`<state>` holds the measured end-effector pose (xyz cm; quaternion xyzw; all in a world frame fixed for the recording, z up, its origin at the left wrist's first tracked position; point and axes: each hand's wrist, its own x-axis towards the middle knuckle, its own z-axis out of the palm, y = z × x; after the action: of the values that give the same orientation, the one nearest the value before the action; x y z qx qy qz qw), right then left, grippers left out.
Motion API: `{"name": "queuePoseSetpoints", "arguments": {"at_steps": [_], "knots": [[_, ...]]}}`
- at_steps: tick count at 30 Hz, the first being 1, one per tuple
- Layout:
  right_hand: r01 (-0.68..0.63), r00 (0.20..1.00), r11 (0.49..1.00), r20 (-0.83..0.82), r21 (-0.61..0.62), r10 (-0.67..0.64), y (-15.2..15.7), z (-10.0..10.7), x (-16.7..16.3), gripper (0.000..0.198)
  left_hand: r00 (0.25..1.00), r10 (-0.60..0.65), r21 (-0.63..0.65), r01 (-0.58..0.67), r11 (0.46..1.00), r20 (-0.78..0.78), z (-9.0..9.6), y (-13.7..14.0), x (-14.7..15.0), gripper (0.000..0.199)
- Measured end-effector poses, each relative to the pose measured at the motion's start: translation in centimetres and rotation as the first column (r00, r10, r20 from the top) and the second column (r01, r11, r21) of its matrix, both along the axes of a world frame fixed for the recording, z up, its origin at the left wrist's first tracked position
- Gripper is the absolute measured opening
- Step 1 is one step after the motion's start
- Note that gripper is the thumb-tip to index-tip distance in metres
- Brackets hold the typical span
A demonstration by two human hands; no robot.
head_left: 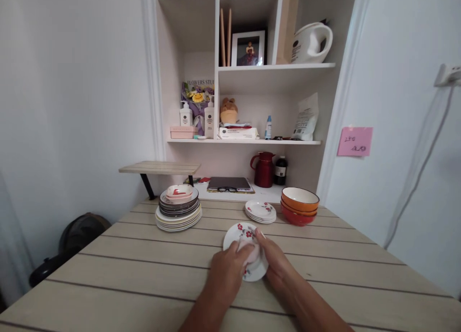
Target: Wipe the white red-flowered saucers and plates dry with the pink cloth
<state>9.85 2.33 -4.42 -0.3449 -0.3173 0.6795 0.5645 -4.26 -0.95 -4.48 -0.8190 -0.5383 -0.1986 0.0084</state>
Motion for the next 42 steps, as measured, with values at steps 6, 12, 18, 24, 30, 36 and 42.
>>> {"name": "queuePoseSetpoints", "arguments": {"at_steps": [6,12,18,24,30,36,42], "knots": [[-0.056,0.996,0.996,0.070,0.074,0.051,-1.0,0.4,-0.9,0.040,0.952,0.305,0.058,-0.306,0.950,0.017,0.7,0.2,-0.2,0.050],[0.043,0.998,0.999,-0.039,0.015,-0.043,-0.6,0.2,-1.1,0.036,0.913,0.407,0.050,-0.405,0.913,-0.036,1.2,0.2,-0.3,0.039],[0.158,0.973,0.981,-0.150,-0.113,-0.174,0.8,-0.3,-0.5,0.030,0.953,0.285,0.009,-0.286,0.958,-0.100,1.3,-0.4,0.6,0.040],[0.098,0.990,0.994,-0.099,-0.038,-0.102,0.2,0.4,-0.2,0.031,0.994,0.008,-0.014,-0.009,1.000,-0.111,0.7,-1.1,1.1,0.041],[-0.013,1.000,0.999,-0.020,0.033,0.014,-0.7,0.6,-0.5,0.032,0.988,0.103,0.050,-0.098,0.994,-0.111,0.7,-0.8,1.2,0.053],[0.000,1.000,0.999,0.014,0.047,-0.001,-0.6,0.2,-0.9,0.036,0.906,0.424,-0.007,-0.424,0.906,-0.003,1.4,0.2,-0.2,0.042],[0.117,0.990,0.993,-0.082,-0.010,-0.117,0.0,-0.1,-0.9,0.033,0.909,0.410,-0.089,-0.415,0.905,-0.070,1.5,0.4,-0.4,0.027]]}}
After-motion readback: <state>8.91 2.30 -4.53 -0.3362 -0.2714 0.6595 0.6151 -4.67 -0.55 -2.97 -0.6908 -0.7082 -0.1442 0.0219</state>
